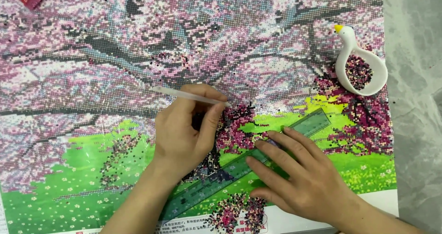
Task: A person is performing diamond painting by placing small resin beads onto a coded adhesive canvas using a pen tool and a ruler for alignment.
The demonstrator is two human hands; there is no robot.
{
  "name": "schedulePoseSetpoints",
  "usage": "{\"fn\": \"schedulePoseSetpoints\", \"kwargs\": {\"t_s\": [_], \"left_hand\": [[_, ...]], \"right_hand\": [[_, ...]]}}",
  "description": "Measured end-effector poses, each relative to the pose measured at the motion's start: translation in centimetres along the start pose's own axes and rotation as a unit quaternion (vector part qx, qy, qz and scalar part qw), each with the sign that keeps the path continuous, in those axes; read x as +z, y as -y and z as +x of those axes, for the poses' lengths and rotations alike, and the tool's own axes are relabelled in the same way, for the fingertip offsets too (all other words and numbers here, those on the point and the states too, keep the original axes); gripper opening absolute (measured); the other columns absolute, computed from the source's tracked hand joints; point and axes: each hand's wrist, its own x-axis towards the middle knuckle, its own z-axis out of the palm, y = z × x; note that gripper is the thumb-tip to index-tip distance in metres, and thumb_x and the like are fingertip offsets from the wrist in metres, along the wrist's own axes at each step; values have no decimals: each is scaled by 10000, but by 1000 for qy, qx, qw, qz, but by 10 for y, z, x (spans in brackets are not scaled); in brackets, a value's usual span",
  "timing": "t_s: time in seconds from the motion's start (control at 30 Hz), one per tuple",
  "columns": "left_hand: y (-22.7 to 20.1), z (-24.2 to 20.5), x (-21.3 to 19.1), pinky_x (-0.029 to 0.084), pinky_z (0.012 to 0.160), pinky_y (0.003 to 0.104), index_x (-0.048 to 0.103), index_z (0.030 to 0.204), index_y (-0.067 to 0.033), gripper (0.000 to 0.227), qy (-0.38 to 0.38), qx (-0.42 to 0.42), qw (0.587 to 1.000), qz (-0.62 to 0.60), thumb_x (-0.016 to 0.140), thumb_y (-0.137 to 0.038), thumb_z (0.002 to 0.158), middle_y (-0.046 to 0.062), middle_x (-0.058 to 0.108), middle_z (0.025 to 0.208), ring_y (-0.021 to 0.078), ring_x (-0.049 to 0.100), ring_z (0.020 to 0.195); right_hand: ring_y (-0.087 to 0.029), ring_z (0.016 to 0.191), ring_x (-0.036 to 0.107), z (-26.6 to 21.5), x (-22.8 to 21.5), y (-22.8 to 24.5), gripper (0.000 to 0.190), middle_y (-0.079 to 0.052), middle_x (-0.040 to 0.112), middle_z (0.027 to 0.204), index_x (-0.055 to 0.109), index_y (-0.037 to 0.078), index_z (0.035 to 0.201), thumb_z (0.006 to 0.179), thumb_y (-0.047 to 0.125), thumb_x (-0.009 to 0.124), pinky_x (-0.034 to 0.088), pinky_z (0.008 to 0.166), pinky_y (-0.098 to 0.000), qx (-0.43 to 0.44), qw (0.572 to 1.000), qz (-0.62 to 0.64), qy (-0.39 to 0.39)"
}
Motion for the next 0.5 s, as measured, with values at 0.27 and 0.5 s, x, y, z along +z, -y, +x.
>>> {"fn": "schedulePoseSetpoints", "kwargs": {"t_s": [0.27,0.5], "left_hand": [[5,-1,3,529,642,315,557,1088,-112,120,35,30,999,24,542,-151,976,20,681,984,176,682,787],[5,0,4,526,618,305,557,1069,-87,102,51,35,998,6,540,-101,969,39,669,961,176,672,758]], "right_hand": [[-350,1086,607,1,0,-1,452,-128,616,1119,634,125,1121,913,526,619,495,964,-529,-2,1000,-1,-3],[-349,1073,612,3,-1,-1,434,-126,617,1109,642,124,1108,921,514,610,499,959,-522,-7,1000,-5,-8]]}}
